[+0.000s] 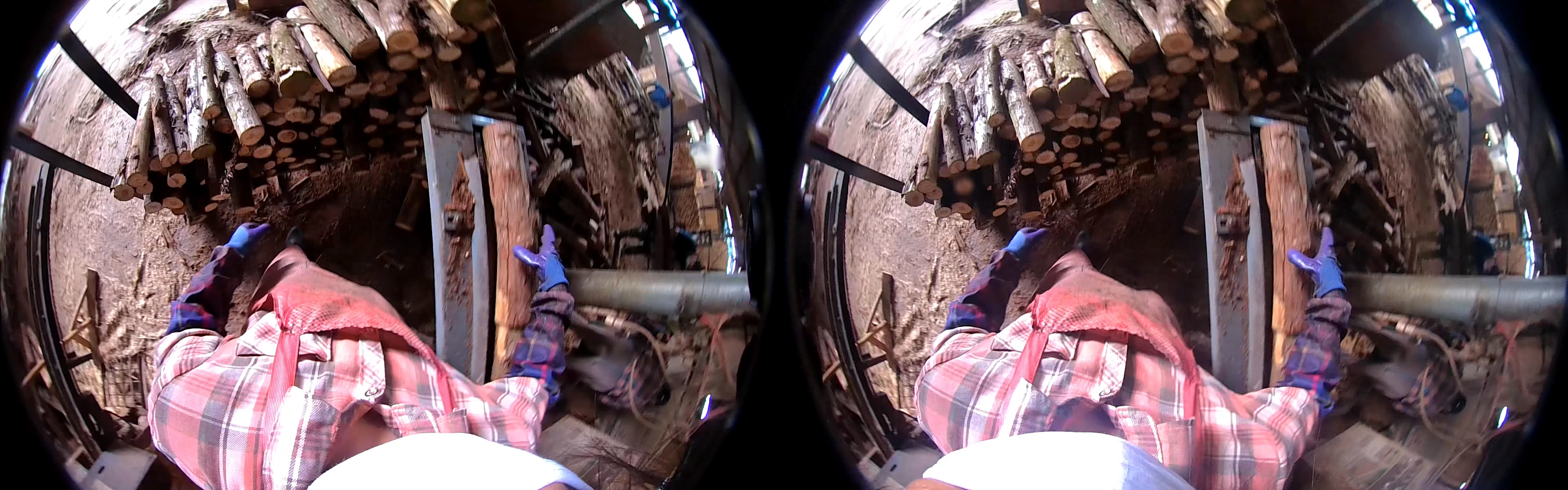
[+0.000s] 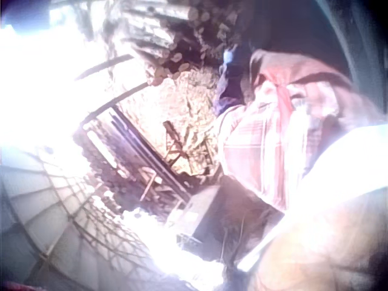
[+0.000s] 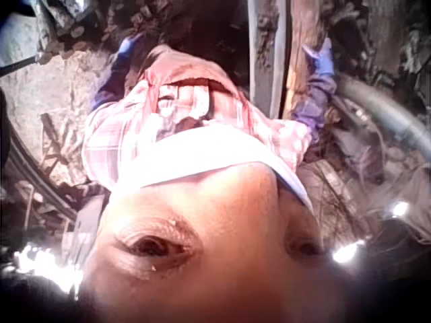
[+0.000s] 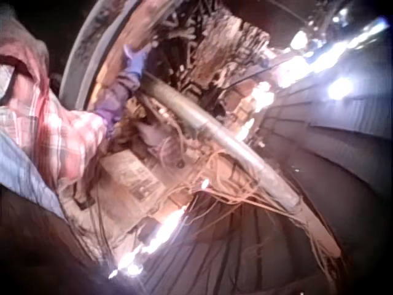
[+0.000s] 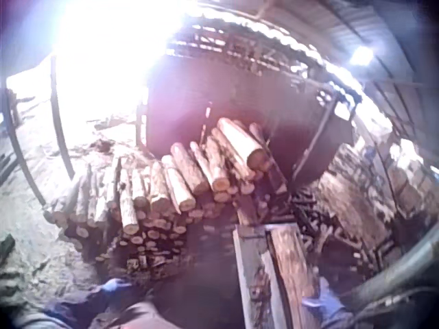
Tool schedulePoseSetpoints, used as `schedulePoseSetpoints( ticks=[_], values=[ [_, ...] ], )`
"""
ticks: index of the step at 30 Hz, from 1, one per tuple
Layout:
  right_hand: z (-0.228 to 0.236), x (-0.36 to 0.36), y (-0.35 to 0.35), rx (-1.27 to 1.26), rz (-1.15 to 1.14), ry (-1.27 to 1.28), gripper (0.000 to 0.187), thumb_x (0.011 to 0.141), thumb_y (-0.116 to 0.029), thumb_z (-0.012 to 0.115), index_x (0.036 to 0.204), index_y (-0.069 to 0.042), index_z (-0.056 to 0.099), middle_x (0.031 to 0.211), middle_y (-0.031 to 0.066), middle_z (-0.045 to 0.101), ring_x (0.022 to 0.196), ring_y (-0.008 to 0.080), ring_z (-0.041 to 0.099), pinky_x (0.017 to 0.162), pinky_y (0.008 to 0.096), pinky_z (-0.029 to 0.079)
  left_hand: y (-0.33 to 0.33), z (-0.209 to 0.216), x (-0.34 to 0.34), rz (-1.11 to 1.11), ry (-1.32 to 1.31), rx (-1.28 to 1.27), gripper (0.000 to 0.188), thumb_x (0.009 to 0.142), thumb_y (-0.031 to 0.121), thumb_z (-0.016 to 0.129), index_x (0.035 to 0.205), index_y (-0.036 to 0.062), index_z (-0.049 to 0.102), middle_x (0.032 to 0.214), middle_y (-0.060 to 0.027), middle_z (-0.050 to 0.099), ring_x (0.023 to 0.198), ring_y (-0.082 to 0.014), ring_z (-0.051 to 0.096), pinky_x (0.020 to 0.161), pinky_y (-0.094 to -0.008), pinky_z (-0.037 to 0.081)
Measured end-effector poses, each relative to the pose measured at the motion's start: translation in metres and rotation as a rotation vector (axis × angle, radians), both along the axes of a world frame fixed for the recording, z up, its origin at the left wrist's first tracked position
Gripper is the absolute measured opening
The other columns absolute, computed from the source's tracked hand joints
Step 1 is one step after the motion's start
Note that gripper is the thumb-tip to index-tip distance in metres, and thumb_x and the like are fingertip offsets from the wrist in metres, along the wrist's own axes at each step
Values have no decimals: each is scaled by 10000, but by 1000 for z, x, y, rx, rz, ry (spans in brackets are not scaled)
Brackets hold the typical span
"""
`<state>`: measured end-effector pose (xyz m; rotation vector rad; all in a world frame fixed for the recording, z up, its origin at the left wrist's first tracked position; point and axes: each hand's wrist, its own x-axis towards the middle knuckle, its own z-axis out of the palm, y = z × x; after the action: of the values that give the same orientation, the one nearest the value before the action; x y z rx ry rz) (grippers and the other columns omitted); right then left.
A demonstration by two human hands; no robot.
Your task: The person picks up cut logs from a pile and places them onto a metal conveyor or rack. They handle the logs one by one, lifting them with both hands and arranging them in a row. The task is repetitive, involving continuous lifting and placement of the wood pieces.
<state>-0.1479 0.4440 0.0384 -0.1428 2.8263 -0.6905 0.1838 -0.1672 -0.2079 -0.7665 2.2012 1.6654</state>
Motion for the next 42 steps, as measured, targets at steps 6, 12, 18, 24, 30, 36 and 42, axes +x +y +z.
schedulePoseSetpoints(
  ticks=[6,12,18,24,30,36,42],
  values=[
    [60,-121,-190,-113,382,550,1092,651,-511,803,1461,-47,238,1433,232,379,1308,377,397,1062,440,356,-2,-10,-88,330,173,348,242,876,276,654,841,39,680,684,18,587,603,-91,491,524,-285,397],
    [131,-253,-423,291,391,748,1159,615,-609,765,1489,-114,188,1462,212,327,1346,363,335,1082,444,321,-3,3,-174,21,235,436,240,898,240,615,927,4,649,774,-12,596,735,-116,540,660,-287,461],
    [159,-384,-509,454,196,402,1288,505,-501,882,1499,-139,147,1487,200,303,1374,338,311,1111,464,288,-58,34,-167,273,282,275,223,882,224,636,911,3,653,751,-6,600,712,-110,533,654,-285,460],
    [140,-411,-498,69,349,185,1214,509,-416,916,1430,45,274,1385,227,432,1253,334,461,1037,362,387,-101,71,-213,205,193,419,383,886,283,655,1128,-10,607,978,-28,615,904,-118,555,800,-269,464],
    [135,-295,-432,-349,201,-17,986,659,-214,864,1404,63,281,1184,148,579,1053,244,588,902,318,503,-59,136,-360,-72,512,788,429,901,321,637,1205,23,580,1044,-85,619,978,-159,570,849,-264,462],
    [96,-112,-340,-563,91,15,995,654,-334,855,1404,31,312,1271,168,507,1116,269,532,951,363,455,23,213,-458,22,445,1449,612,883,563,549,1266,86,539,1196,-125,608,1071,-294,588,978,-432,437],
    [21,42,-260,-612,102,170,1013,654,-362,851,1441,-39,303,1305,178,499,1190,270,500,994,396,410,133,230,-442,67,540,1306,763,835,644,546,1305,45,497,1213,-152,595,1107,-314,574,1017,-453,409]
  ],
)
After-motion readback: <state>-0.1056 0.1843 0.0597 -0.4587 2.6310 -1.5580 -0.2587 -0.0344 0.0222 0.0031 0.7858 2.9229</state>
